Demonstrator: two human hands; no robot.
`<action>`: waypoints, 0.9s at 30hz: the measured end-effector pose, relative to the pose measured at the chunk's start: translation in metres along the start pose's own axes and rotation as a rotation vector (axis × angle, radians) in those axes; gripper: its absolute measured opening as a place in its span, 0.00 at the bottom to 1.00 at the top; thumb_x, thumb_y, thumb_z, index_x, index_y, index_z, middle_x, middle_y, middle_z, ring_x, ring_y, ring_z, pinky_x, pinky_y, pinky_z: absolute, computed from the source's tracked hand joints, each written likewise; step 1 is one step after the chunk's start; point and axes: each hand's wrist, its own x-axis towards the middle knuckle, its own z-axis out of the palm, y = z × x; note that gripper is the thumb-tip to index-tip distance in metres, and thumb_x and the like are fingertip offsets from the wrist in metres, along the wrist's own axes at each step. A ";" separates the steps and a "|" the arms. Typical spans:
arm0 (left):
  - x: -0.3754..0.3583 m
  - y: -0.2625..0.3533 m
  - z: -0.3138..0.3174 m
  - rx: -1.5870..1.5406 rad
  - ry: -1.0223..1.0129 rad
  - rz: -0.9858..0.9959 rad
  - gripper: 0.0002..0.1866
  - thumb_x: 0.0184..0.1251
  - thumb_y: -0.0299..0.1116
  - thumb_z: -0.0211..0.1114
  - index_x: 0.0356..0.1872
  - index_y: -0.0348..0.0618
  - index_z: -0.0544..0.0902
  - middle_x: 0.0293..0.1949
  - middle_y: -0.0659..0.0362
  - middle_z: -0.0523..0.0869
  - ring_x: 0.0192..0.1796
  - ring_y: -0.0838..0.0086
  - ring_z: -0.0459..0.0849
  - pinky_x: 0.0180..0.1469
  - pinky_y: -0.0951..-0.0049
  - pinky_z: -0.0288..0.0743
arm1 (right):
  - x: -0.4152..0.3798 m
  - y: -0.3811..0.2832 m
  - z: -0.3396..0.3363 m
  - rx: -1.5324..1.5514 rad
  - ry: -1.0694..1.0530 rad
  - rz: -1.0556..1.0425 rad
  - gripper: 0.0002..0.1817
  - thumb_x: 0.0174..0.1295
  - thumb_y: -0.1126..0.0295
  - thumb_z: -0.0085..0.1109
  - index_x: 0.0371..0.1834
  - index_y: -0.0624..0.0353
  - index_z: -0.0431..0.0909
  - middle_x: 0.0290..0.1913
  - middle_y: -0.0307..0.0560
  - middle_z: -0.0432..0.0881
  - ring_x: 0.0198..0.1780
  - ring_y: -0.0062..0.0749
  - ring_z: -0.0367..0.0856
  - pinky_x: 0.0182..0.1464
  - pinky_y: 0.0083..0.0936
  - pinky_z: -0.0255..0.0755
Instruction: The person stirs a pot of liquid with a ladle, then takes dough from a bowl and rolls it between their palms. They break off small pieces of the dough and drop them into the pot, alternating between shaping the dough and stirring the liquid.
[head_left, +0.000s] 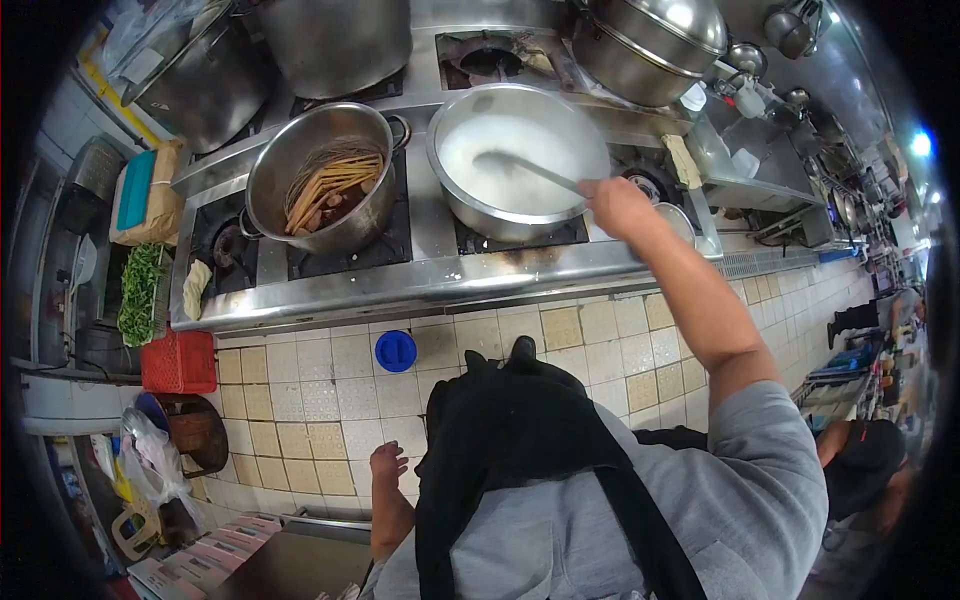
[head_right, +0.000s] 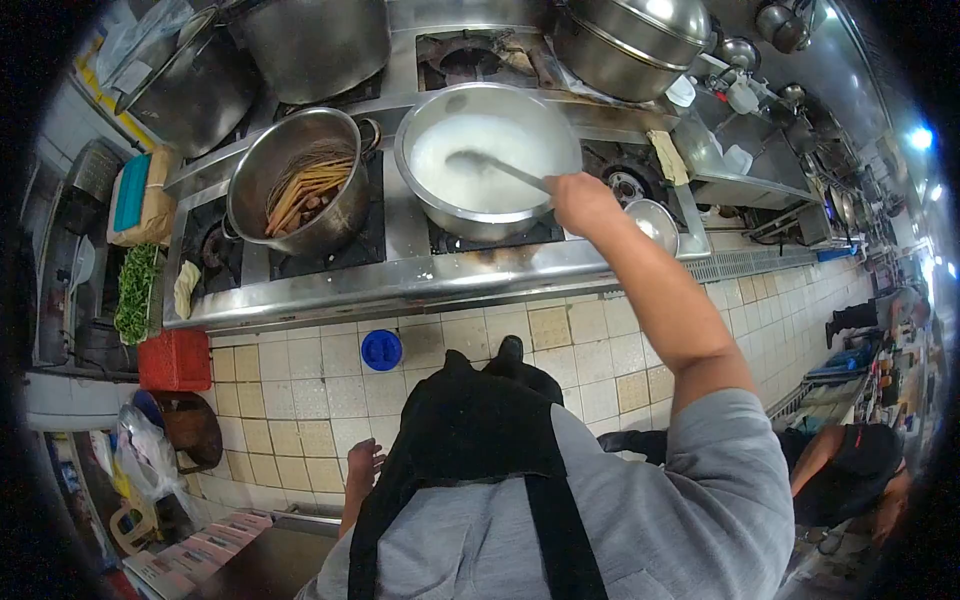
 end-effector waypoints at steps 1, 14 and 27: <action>-0.001 0.002 0.001 -0.007 0.006 0.008 0.22 0.66 0.41 0.59 0.58 0.42 0.75 0.46 0.53 0.84 0.34 0.66 0.84 0.32 0.65 0.78 | 0.010 0.003 0.011 -0.048 0.061 0.022 0.16 0.60 0.68 0.55 0.51 0.57 0.80 0.44 0.60 0.83 0.49 0.50 0.82 0.54 0.41 0.75; -0.002 -0.044 -0.018 0.492 -0.094 0.216 0.19 0.68 0.39 0.58 0.56 0.40 0.76 0.44 0.53 0.84 0.31 0.66 0.83 0.31 0.65 0.77 | -0.005 0.001 0.012 0.901 -0.188 0.272 0.10 0.63 0.69 0.54 0.35 0.67 0.79 0.23 0.45 0.76 0.17 0.24 0.69 0.13 0.24 0.61; -0.014 0.051 0.072 0.219 0.026 0.025 0.22 0.67 0.39 0.56 0.59 0.43 0.75 0.48 0.54 0.82 0.36 0.66 0.84 0.32 0.67 0.77 | -0.071 -0.044 -0.021 0.898 -0.198 0.045 0.22 0.66 0.58 0.52 0.40 0.73 0.79 0.41 0.66 0.82 0.43 0.57 0.82 0.48 0.42 0.75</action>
